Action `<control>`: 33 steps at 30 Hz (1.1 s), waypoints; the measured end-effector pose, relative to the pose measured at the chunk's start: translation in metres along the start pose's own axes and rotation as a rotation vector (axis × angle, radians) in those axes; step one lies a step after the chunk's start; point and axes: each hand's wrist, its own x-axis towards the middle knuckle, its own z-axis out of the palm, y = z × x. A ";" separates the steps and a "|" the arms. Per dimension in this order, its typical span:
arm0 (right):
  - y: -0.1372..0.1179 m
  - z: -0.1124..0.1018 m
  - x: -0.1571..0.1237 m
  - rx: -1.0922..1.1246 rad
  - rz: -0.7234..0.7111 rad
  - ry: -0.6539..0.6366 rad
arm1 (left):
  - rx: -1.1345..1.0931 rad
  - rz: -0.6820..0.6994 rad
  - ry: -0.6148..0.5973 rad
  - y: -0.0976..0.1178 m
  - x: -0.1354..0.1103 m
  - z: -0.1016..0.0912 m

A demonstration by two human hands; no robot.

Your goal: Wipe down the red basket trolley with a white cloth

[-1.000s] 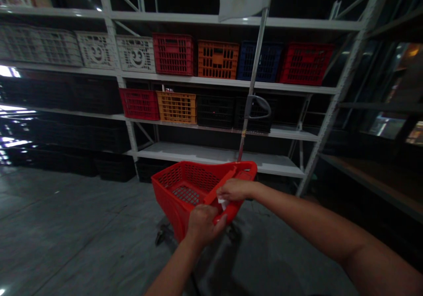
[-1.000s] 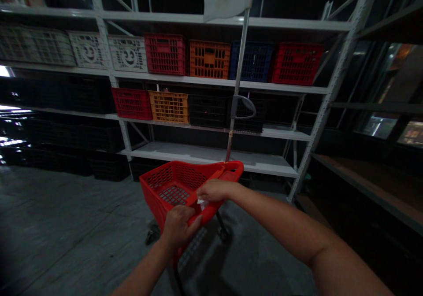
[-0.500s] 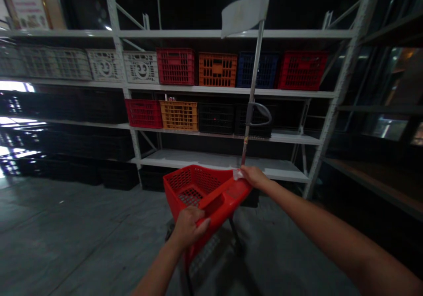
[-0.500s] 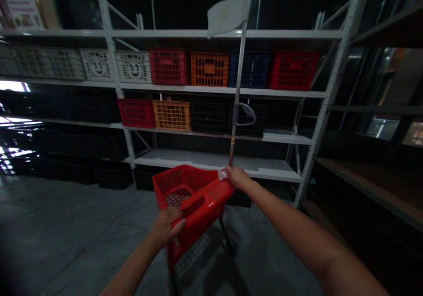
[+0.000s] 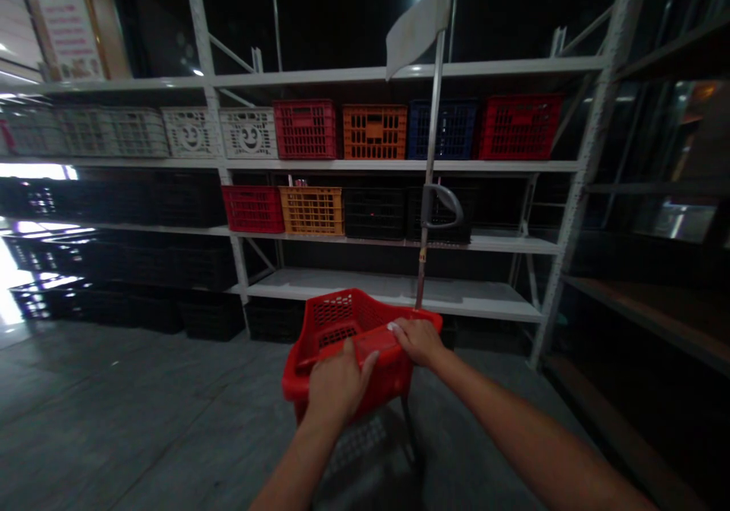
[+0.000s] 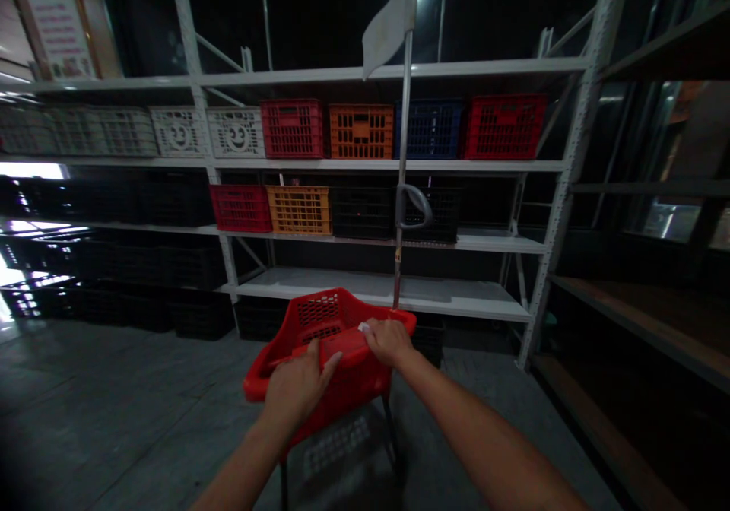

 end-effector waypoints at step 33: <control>0.031 0.089 -0.057 0.423 0.305 0.984 | 0.160 -0.005 0.048 -0.020 0.020 0.019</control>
